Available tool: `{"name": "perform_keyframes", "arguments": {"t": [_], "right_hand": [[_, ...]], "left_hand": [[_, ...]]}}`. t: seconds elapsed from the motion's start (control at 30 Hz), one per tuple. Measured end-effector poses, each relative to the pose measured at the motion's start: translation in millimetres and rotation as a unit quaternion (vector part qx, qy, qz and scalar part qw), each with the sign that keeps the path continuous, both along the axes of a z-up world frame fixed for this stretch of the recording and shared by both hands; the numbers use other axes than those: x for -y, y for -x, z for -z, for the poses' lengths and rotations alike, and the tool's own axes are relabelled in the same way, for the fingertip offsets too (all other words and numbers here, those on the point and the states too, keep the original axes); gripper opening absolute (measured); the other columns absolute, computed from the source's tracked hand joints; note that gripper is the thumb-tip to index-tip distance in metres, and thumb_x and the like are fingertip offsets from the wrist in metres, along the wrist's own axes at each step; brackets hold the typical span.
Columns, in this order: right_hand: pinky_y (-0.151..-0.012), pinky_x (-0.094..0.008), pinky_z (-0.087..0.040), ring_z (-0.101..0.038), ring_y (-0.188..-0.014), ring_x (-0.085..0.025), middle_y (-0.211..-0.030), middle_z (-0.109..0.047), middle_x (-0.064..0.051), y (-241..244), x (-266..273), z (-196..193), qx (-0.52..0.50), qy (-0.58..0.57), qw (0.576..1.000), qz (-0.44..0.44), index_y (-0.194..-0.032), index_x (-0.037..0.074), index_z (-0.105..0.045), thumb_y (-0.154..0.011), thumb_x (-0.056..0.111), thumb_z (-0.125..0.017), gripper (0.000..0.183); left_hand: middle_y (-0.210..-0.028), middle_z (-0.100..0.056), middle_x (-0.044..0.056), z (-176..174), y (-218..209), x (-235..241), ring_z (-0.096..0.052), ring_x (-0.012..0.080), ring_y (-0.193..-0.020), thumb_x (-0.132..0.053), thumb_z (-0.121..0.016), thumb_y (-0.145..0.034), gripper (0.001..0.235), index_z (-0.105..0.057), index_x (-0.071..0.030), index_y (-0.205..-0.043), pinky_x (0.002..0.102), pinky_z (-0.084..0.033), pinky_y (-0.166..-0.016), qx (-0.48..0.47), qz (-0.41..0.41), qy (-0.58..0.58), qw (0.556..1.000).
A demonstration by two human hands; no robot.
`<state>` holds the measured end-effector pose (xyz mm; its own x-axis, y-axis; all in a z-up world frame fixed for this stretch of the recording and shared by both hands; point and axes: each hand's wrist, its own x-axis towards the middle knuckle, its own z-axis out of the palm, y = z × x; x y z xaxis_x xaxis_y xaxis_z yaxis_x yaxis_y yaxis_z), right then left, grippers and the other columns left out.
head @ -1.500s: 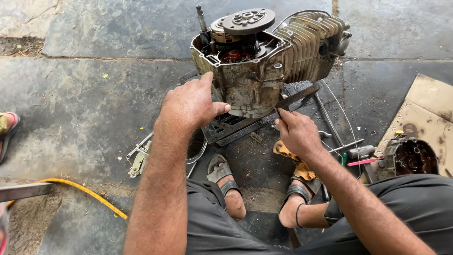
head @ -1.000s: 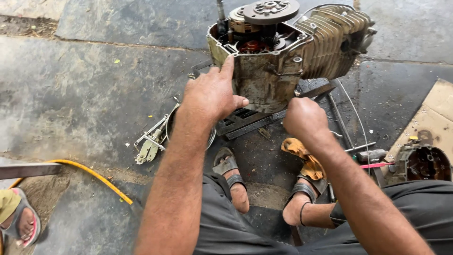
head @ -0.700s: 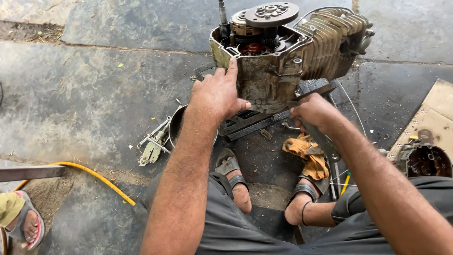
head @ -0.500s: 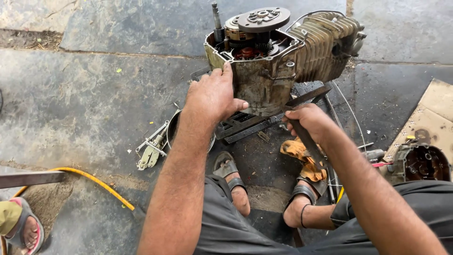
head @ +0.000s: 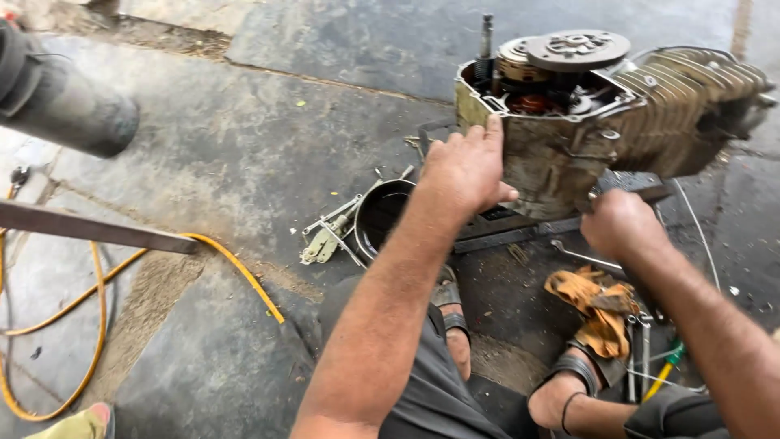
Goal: The person sits on the floor of a motorcycle repair workshop and cleans a disassembled engine casing. They hold the casing steady with one hand while scraping and brushing its surfaces with a brush, working over the cooling fins and openings, with a rag and other engine parts on the floor nearby.
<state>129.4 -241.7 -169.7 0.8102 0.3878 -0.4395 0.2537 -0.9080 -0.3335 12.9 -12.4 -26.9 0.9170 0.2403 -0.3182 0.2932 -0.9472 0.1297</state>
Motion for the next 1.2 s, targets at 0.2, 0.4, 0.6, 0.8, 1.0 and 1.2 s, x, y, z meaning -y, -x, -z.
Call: {"name": "perform_keyframes", "arguments": {"t": [0.2,0.4,0.6,0.8,1.0,1.2], "right_hand": [[-0.079,-0.058,-0.063,-0.076,-0.086,-0.043,-0.091,-0.079,-0.028,6,-1,-18,-0.137,-0.085,0.98,0.113,-0.104,-0.01,-0.077,-0.097,0.022,-0.07,0.034],[-0.063,-0.038,-0.055,-0.064,-0.072,-0.025,-0.093,-0.075,-0.022,9,2,-16,-0.053,-0.014,0.997,0.052,-0.115,0.001,-0.074,-0.099,0.016,-0.065,0.024],[-0.054,-0.031,-0.055,-0.063,-0.064,-0.016,-0.09,-0.074,-0.017,17,-2,-29,-0.088,-0.012,0.994,0.061,-0.121,0.002,-0.072,-0.103,0.011,-0.055,0.026],[-0.055,-0.029,-0.052,-0.061,-0.064,-0.015,-0.091,-0.075,-0.016,24,-1,-42,-0.08,-0.035,0.995,0.055,-0.114,-0.001,-0.076,-0.105,0.012,-0.055,0.027],[-0.054,-0.03,-0.053,-0.061,-0.063,-0.015,-0.09,-0.073,-0.015,20,-4,-30,-0.098,-0.036,0.992,0.07,-0.12,-0.001,-0.07,-0.105,0.013,-0.056,0.025],[-0.055,-0.026,-0.044,-0.053,-0.063,-0.01,-0.089,-0.068,-0.01,20,1,-25,-0.071,-0.033,0.997,0.003,-0.121,0.001,-0.074,-0.106,0.018,-0.059,0.027]], "left_hand": [[-0.15,-0.048,0.021,-8,4,2,-0.057,0.0357,-0.129,-0.064,-0.076,-0.084,0.123,-0.007,0.0,-0.164,0.051,-0.049,-0.107,-0.03,0.025,-0.011,0.999],[-0.152,-0.046,0.017,-5,7,-5,-0.053,0.0357,-0.131,-0.063,-0.08,-0.079,0.123,-0.01,-0.005,-0.162,0.051,-0.046,-0.108,-0.005,0.013,0.005,1.0],[-0.15,-0.048,0.017,-4,7,-3,-0.054,0.0356,-0.129,-0.063,-0.08,-0.079,0.122,-0.013,-0.004,-0.162,0.052,-0.046,-0.106,-0.003,0.006,-0.005,1.0],[-0.149,-0.049,0.017,-6,6,-2,-0.054,0.0354,-0.13,-0.063,-0.079,-0.08,0.12,-0.014,-0.003,-0.161,0.052,-0.046,-0.106,-0.002,0.009,-0.006,1.0],[-0.15,-0.048,0.017,-7,5,-1,-0.053,0.0358,-0.131,-0.063,-0.079,-0.08,0.12,-0.015,-0.002,-0.161,0.052,-0.046,-0.107,-0.008,0.006,-0.002,1.0],[-0.151,-0.048,0.018,-7,4,-1,-0.052,0.0361,-0.133,-0.063,-0.08,-0.08,0.121,-0.015,-0.001,-0.16,0.052,-0.044,-0.108,-0.005,0.008,-0.005,1.0]]}}
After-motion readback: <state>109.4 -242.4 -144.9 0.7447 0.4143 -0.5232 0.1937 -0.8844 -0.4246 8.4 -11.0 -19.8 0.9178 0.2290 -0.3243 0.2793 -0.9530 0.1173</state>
